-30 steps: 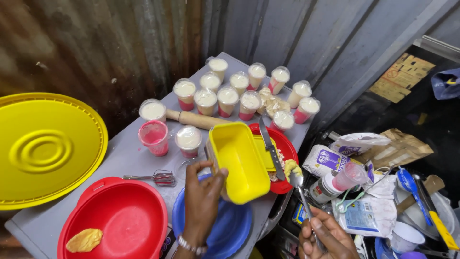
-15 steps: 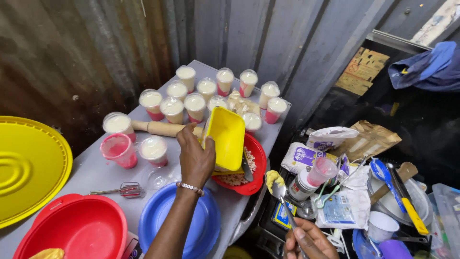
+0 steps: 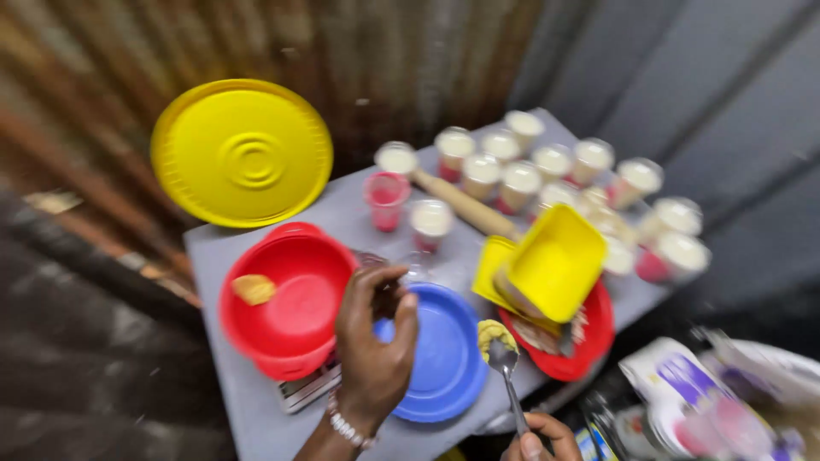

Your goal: Scraping margarine from a plastic container into a bowl using a spoon and weighing the contents.

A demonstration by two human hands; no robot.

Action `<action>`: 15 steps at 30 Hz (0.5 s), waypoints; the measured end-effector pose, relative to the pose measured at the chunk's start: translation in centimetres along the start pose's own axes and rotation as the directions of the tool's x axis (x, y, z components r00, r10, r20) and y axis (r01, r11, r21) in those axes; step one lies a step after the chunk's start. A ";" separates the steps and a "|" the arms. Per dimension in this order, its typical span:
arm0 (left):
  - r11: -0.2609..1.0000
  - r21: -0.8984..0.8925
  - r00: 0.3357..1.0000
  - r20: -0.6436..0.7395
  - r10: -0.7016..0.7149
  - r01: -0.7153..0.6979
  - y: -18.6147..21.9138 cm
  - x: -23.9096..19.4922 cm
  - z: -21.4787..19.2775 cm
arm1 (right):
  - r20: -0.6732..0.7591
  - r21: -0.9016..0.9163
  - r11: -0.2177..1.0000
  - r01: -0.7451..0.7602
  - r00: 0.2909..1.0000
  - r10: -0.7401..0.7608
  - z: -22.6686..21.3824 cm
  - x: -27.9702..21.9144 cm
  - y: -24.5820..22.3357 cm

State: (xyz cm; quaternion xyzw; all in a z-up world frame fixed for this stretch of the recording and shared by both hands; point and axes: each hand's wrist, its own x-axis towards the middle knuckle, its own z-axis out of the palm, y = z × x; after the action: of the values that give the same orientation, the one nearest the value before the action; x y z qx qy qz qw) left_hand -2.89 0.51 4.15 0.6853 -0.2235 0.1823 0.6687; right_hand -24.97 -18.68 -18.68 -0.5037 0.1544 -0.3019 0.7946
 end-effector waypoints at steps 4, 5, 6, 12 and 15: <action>0.973 0.162 0.946 -0.306 -0.110 0.165 -3.2 -3.5 -8.8 | -0.091 -0.161 0.981 -0.109 0.991 0.095 11.5 1.9 -2.9; 0.957 0.206 0.912 -0.397 -0.107 0.202 -4.2 -4.5 -10.8 | -0.201 -0.242 0.947 -0.210 0.966 0.162 15.2 1.6 -4.8; 0.953 0.218 0.903 -0.417 -0.104 0.210 -5.3 -5.2 -12.3 | -0.179 -0.245 0.944 -0.219 0.968 0.178 17.7 1.6 -5.2; 0.725 -0.029 0.627 -0.481 -0.613 0.688 -11.4 -8.6 -16.2 | 0.483 -0.744 0.464 0.481 0.867 -0.125 22.6 4.2 -0.4; 0.620 -0.050 0.555 -0.392 -0.734 0.783 -11.4 -7.7 -15.1 | 0.552 -0.775 0.339 0.533 0.832 -0.047 25.0 5.9 -0.4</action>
State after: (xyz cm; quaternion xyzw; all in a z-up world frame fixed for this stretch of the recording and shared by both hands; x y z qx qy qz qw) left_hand -2.28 16.14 -9.00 0.7077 0.2385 0.0172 0.6648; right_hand -6.82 -4.89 -6.88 -0.9250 0.0155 -0.1873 0.3301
